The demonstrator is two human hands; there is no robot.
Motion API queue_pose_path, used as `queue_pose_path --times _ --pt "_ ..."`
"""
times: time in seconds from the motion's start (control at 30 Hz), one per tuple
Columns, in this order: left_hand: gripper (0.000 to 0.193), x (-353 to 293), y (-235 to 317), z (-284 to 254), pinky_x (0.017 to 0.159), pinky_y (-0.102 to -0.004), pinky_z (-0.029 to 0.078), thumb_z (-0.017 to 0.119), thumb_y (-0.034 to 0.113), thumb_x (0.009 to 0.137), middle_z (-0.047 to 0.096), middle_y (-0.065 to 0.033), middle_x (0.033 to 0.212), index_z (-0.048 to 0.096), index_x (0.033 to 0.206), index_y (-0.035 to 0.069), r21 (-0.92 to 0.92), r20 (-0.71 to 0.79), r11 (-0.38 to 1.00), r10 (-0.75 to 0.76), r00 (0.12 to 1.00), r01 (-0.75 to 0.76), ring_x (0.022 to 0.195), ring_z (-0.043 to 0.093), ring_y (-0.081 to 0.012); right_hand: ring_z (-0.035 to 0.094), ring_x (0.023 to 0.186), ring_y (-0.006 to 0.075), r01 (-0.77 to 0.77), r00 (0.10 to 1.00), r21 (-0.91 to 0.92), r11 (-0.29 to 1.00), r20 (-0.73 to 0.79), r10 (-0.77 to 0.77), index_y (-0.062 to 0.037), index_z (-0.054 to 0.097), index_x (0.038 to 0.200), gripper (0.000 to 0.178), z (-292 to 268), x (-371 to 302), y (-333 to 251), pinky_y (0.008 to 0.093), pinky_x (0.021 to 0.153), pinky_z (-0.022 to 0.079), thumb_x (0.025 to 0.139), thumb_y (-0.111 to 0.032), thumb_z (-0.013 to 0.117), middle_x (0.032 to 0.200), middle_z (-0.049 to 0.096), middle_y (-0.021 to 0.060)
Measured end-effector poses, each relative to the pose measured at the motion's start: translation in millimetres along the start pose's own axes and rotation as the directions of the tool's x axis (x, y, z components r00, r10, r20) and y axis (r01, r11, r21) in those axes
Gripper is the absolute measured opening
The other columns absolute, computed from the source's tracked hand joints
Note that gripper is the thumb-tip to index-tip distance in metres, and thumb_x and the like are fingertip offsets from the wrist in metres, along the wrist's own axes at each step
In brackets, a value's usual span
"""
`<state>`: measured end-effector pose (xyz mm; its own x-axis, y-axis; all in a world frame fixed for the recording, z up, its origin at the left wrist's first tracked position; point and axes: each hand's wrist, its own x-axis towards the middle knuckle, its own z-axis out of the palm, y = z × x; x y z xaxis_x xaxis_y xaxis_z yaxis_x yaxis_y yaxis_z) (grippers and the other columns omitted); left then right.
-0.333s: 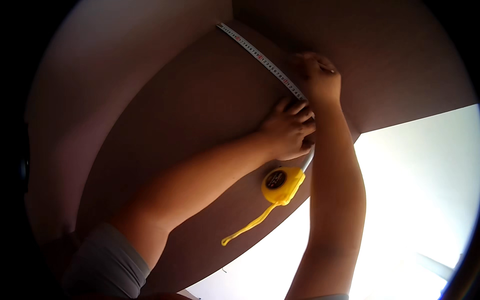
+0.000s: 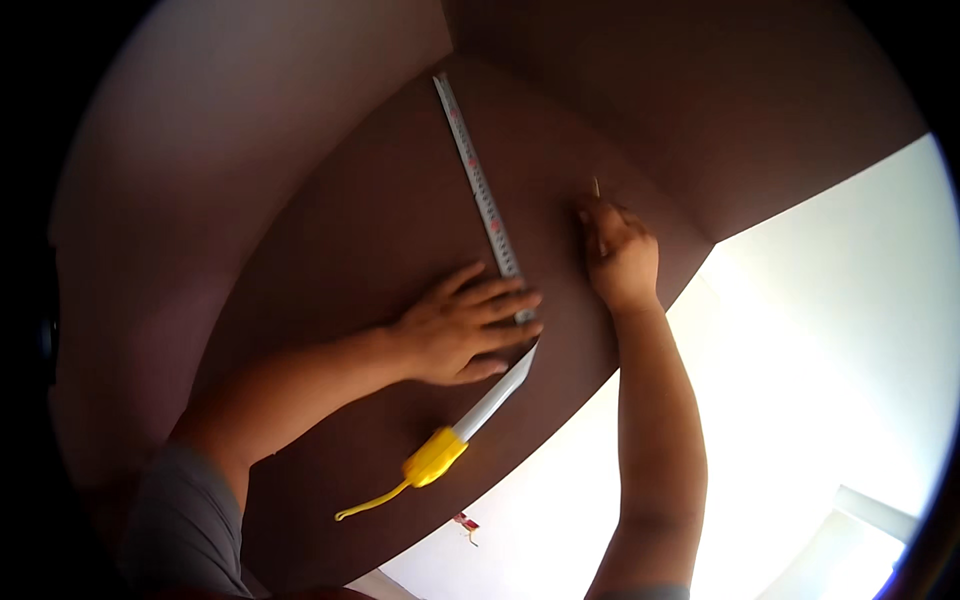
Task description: The person handles a metal pole, unpacks hinges from a bag, and uses a tape measure and pencil to mark dimensions on the interior panels of a wooden cabinet.
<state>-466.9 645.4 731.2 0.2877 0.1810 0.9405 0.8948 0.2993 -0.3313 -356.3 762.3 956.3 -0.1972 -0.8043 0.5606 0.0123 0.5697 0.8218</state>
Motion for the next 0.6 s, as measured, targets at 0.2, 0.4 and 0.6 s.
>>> queue_pose_path --times 0.2,0.4,0.6 --pt "0.059 -16 -21 -9 0.123 -0.0549 0.026 0.076 0.031 0.086 0.045 -0.0003 0.160 0.059 0.142 0.029 -0.095 0.007 0.967 0.237 0.971 -0.236 0.148 0.041 -0.0235 0.065 0.116 0.0310 0.108 0.983 0.032 0.994 0.143 -0.111 -0.0144 0.065 0.121 0.033 -3 73 25 0.0440 0.094 0.053 0.089 -0.014 0.073 0.126 0.069 0.0122" --pt "0.052 5 -32 -5 0.122 -0.0538 0.031 0.078 0.024 0.080 0.051 0.0002 0.155 0.067 0.131 0.027 -0.139 0.095 0.938 0.331 0.939 -0.317 0.144 0.047 -0.0224 0.058 0.132 0.0253 0.201 0.955 0.005 0.980 0.223 -0.197 -0.0136 0.064 0.127 0.044 13 54 37 0.0417 0.105 0.049 0.088 -0.031 0.075 0.138 0.065 0.0077" --pt "0.033 14 -13 -9 0.103 -0.0414 0.049 0.071 0.019 0.090 0.065 -0.0087 0.131 0.069 0.123 0.013 -0.418 -0.062 0.908 0.006 0.998 -0.031 0.120 0.063 -0.0230 0.058 0.132 0.0255 0.149 0.971 0.020 0.989 0.187 -0.150 -0.0115 0.064 0.125 0.043 33 31 41 0.0420 0.116 0.042 0.090 -0.035 0.072 0.136 0.065 0.0102"
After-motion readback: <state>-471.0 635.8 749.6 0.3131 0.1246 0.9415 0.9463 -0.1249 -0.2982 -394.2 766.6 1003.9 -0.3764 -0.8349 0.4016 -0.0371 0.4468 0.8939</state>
